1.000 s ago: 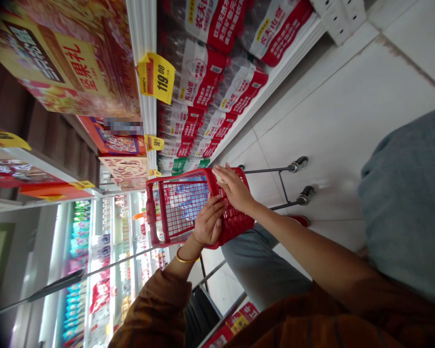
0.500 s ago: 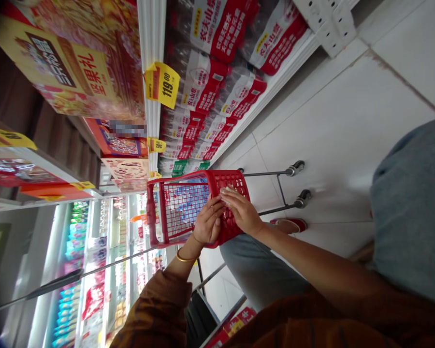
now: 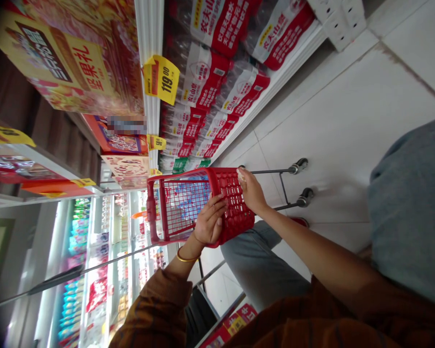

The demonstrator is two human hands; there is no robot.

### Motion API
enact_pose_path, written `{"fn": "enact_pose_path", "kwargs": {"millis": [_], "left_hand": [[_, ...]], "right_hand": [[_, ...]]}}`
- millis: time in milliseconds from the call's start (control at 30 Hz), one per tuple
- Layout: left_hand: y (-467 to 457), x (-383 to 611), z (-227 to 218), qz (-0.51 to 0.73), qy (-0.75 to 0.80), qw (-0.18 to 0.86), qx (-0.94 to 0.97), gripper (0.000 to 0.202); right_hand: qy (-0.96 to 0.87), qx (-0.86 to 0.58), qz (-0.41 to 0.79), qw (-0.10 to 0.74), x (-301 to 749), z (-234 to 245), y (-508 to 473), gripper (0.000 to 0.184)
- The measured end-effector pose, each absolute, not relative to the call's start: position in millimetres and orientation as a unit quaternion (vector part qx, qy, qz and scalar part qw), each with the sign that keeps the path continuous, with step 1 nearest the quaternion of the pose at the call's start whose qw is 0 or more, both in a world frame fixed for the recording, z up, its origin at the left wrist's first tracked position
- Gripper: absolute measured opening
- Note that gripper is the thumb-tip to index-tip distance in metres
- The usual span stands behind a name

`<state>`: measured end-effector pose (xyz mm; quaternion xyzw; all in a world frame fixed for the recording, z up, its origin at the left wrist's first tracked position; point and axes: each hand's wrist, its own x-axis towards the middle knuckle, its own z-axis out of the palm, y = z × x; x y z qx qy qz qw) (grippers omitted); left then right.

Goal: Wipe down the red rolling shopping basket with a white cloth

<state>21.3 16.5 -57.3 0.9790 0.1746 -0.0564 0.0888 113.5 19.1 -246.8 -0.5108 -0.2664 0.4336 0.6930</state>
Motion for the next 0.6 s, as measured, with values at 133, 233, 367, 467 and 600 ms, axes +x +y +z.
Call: {"fn": "enact_pose_path", "kwargs": {"millis": [133,233,367,467,600], "left_hand": [[16.7,17.1,-59.2,-0.058,0.177,0.09,0.978,0.038],[17.1,17.1,-59.3,-0.06,0.172,0.081,0.98,0.038],[16.7,20.3,-58.0,-0.067,0.176,0.073,0.979,0.037],[14.5,21.9,-58.0,-0.066,0.18,0.068,0.979,0.038],[10.3,22.3,-59.9,-0.04,0.199,0.067,0.977,0.046]], "right_hand": [[-0.271,-0.52,0.434,0.684,109.0,-230.9,2.1,0.04],[-0.278,-0.521,0.432,0.682,104.6,-220.5,-11.8,0.042],[-0.302,-0.506,0.416,0.693,110.5,-204.5,-23.9,0.042],[-0.319,-0.486,0.392,0.713,126.6,-190.8,-16.5,0.04],[-0.354,-0.439,0.391,0.727,142.7,-181.8,7.0,0.043]]}}
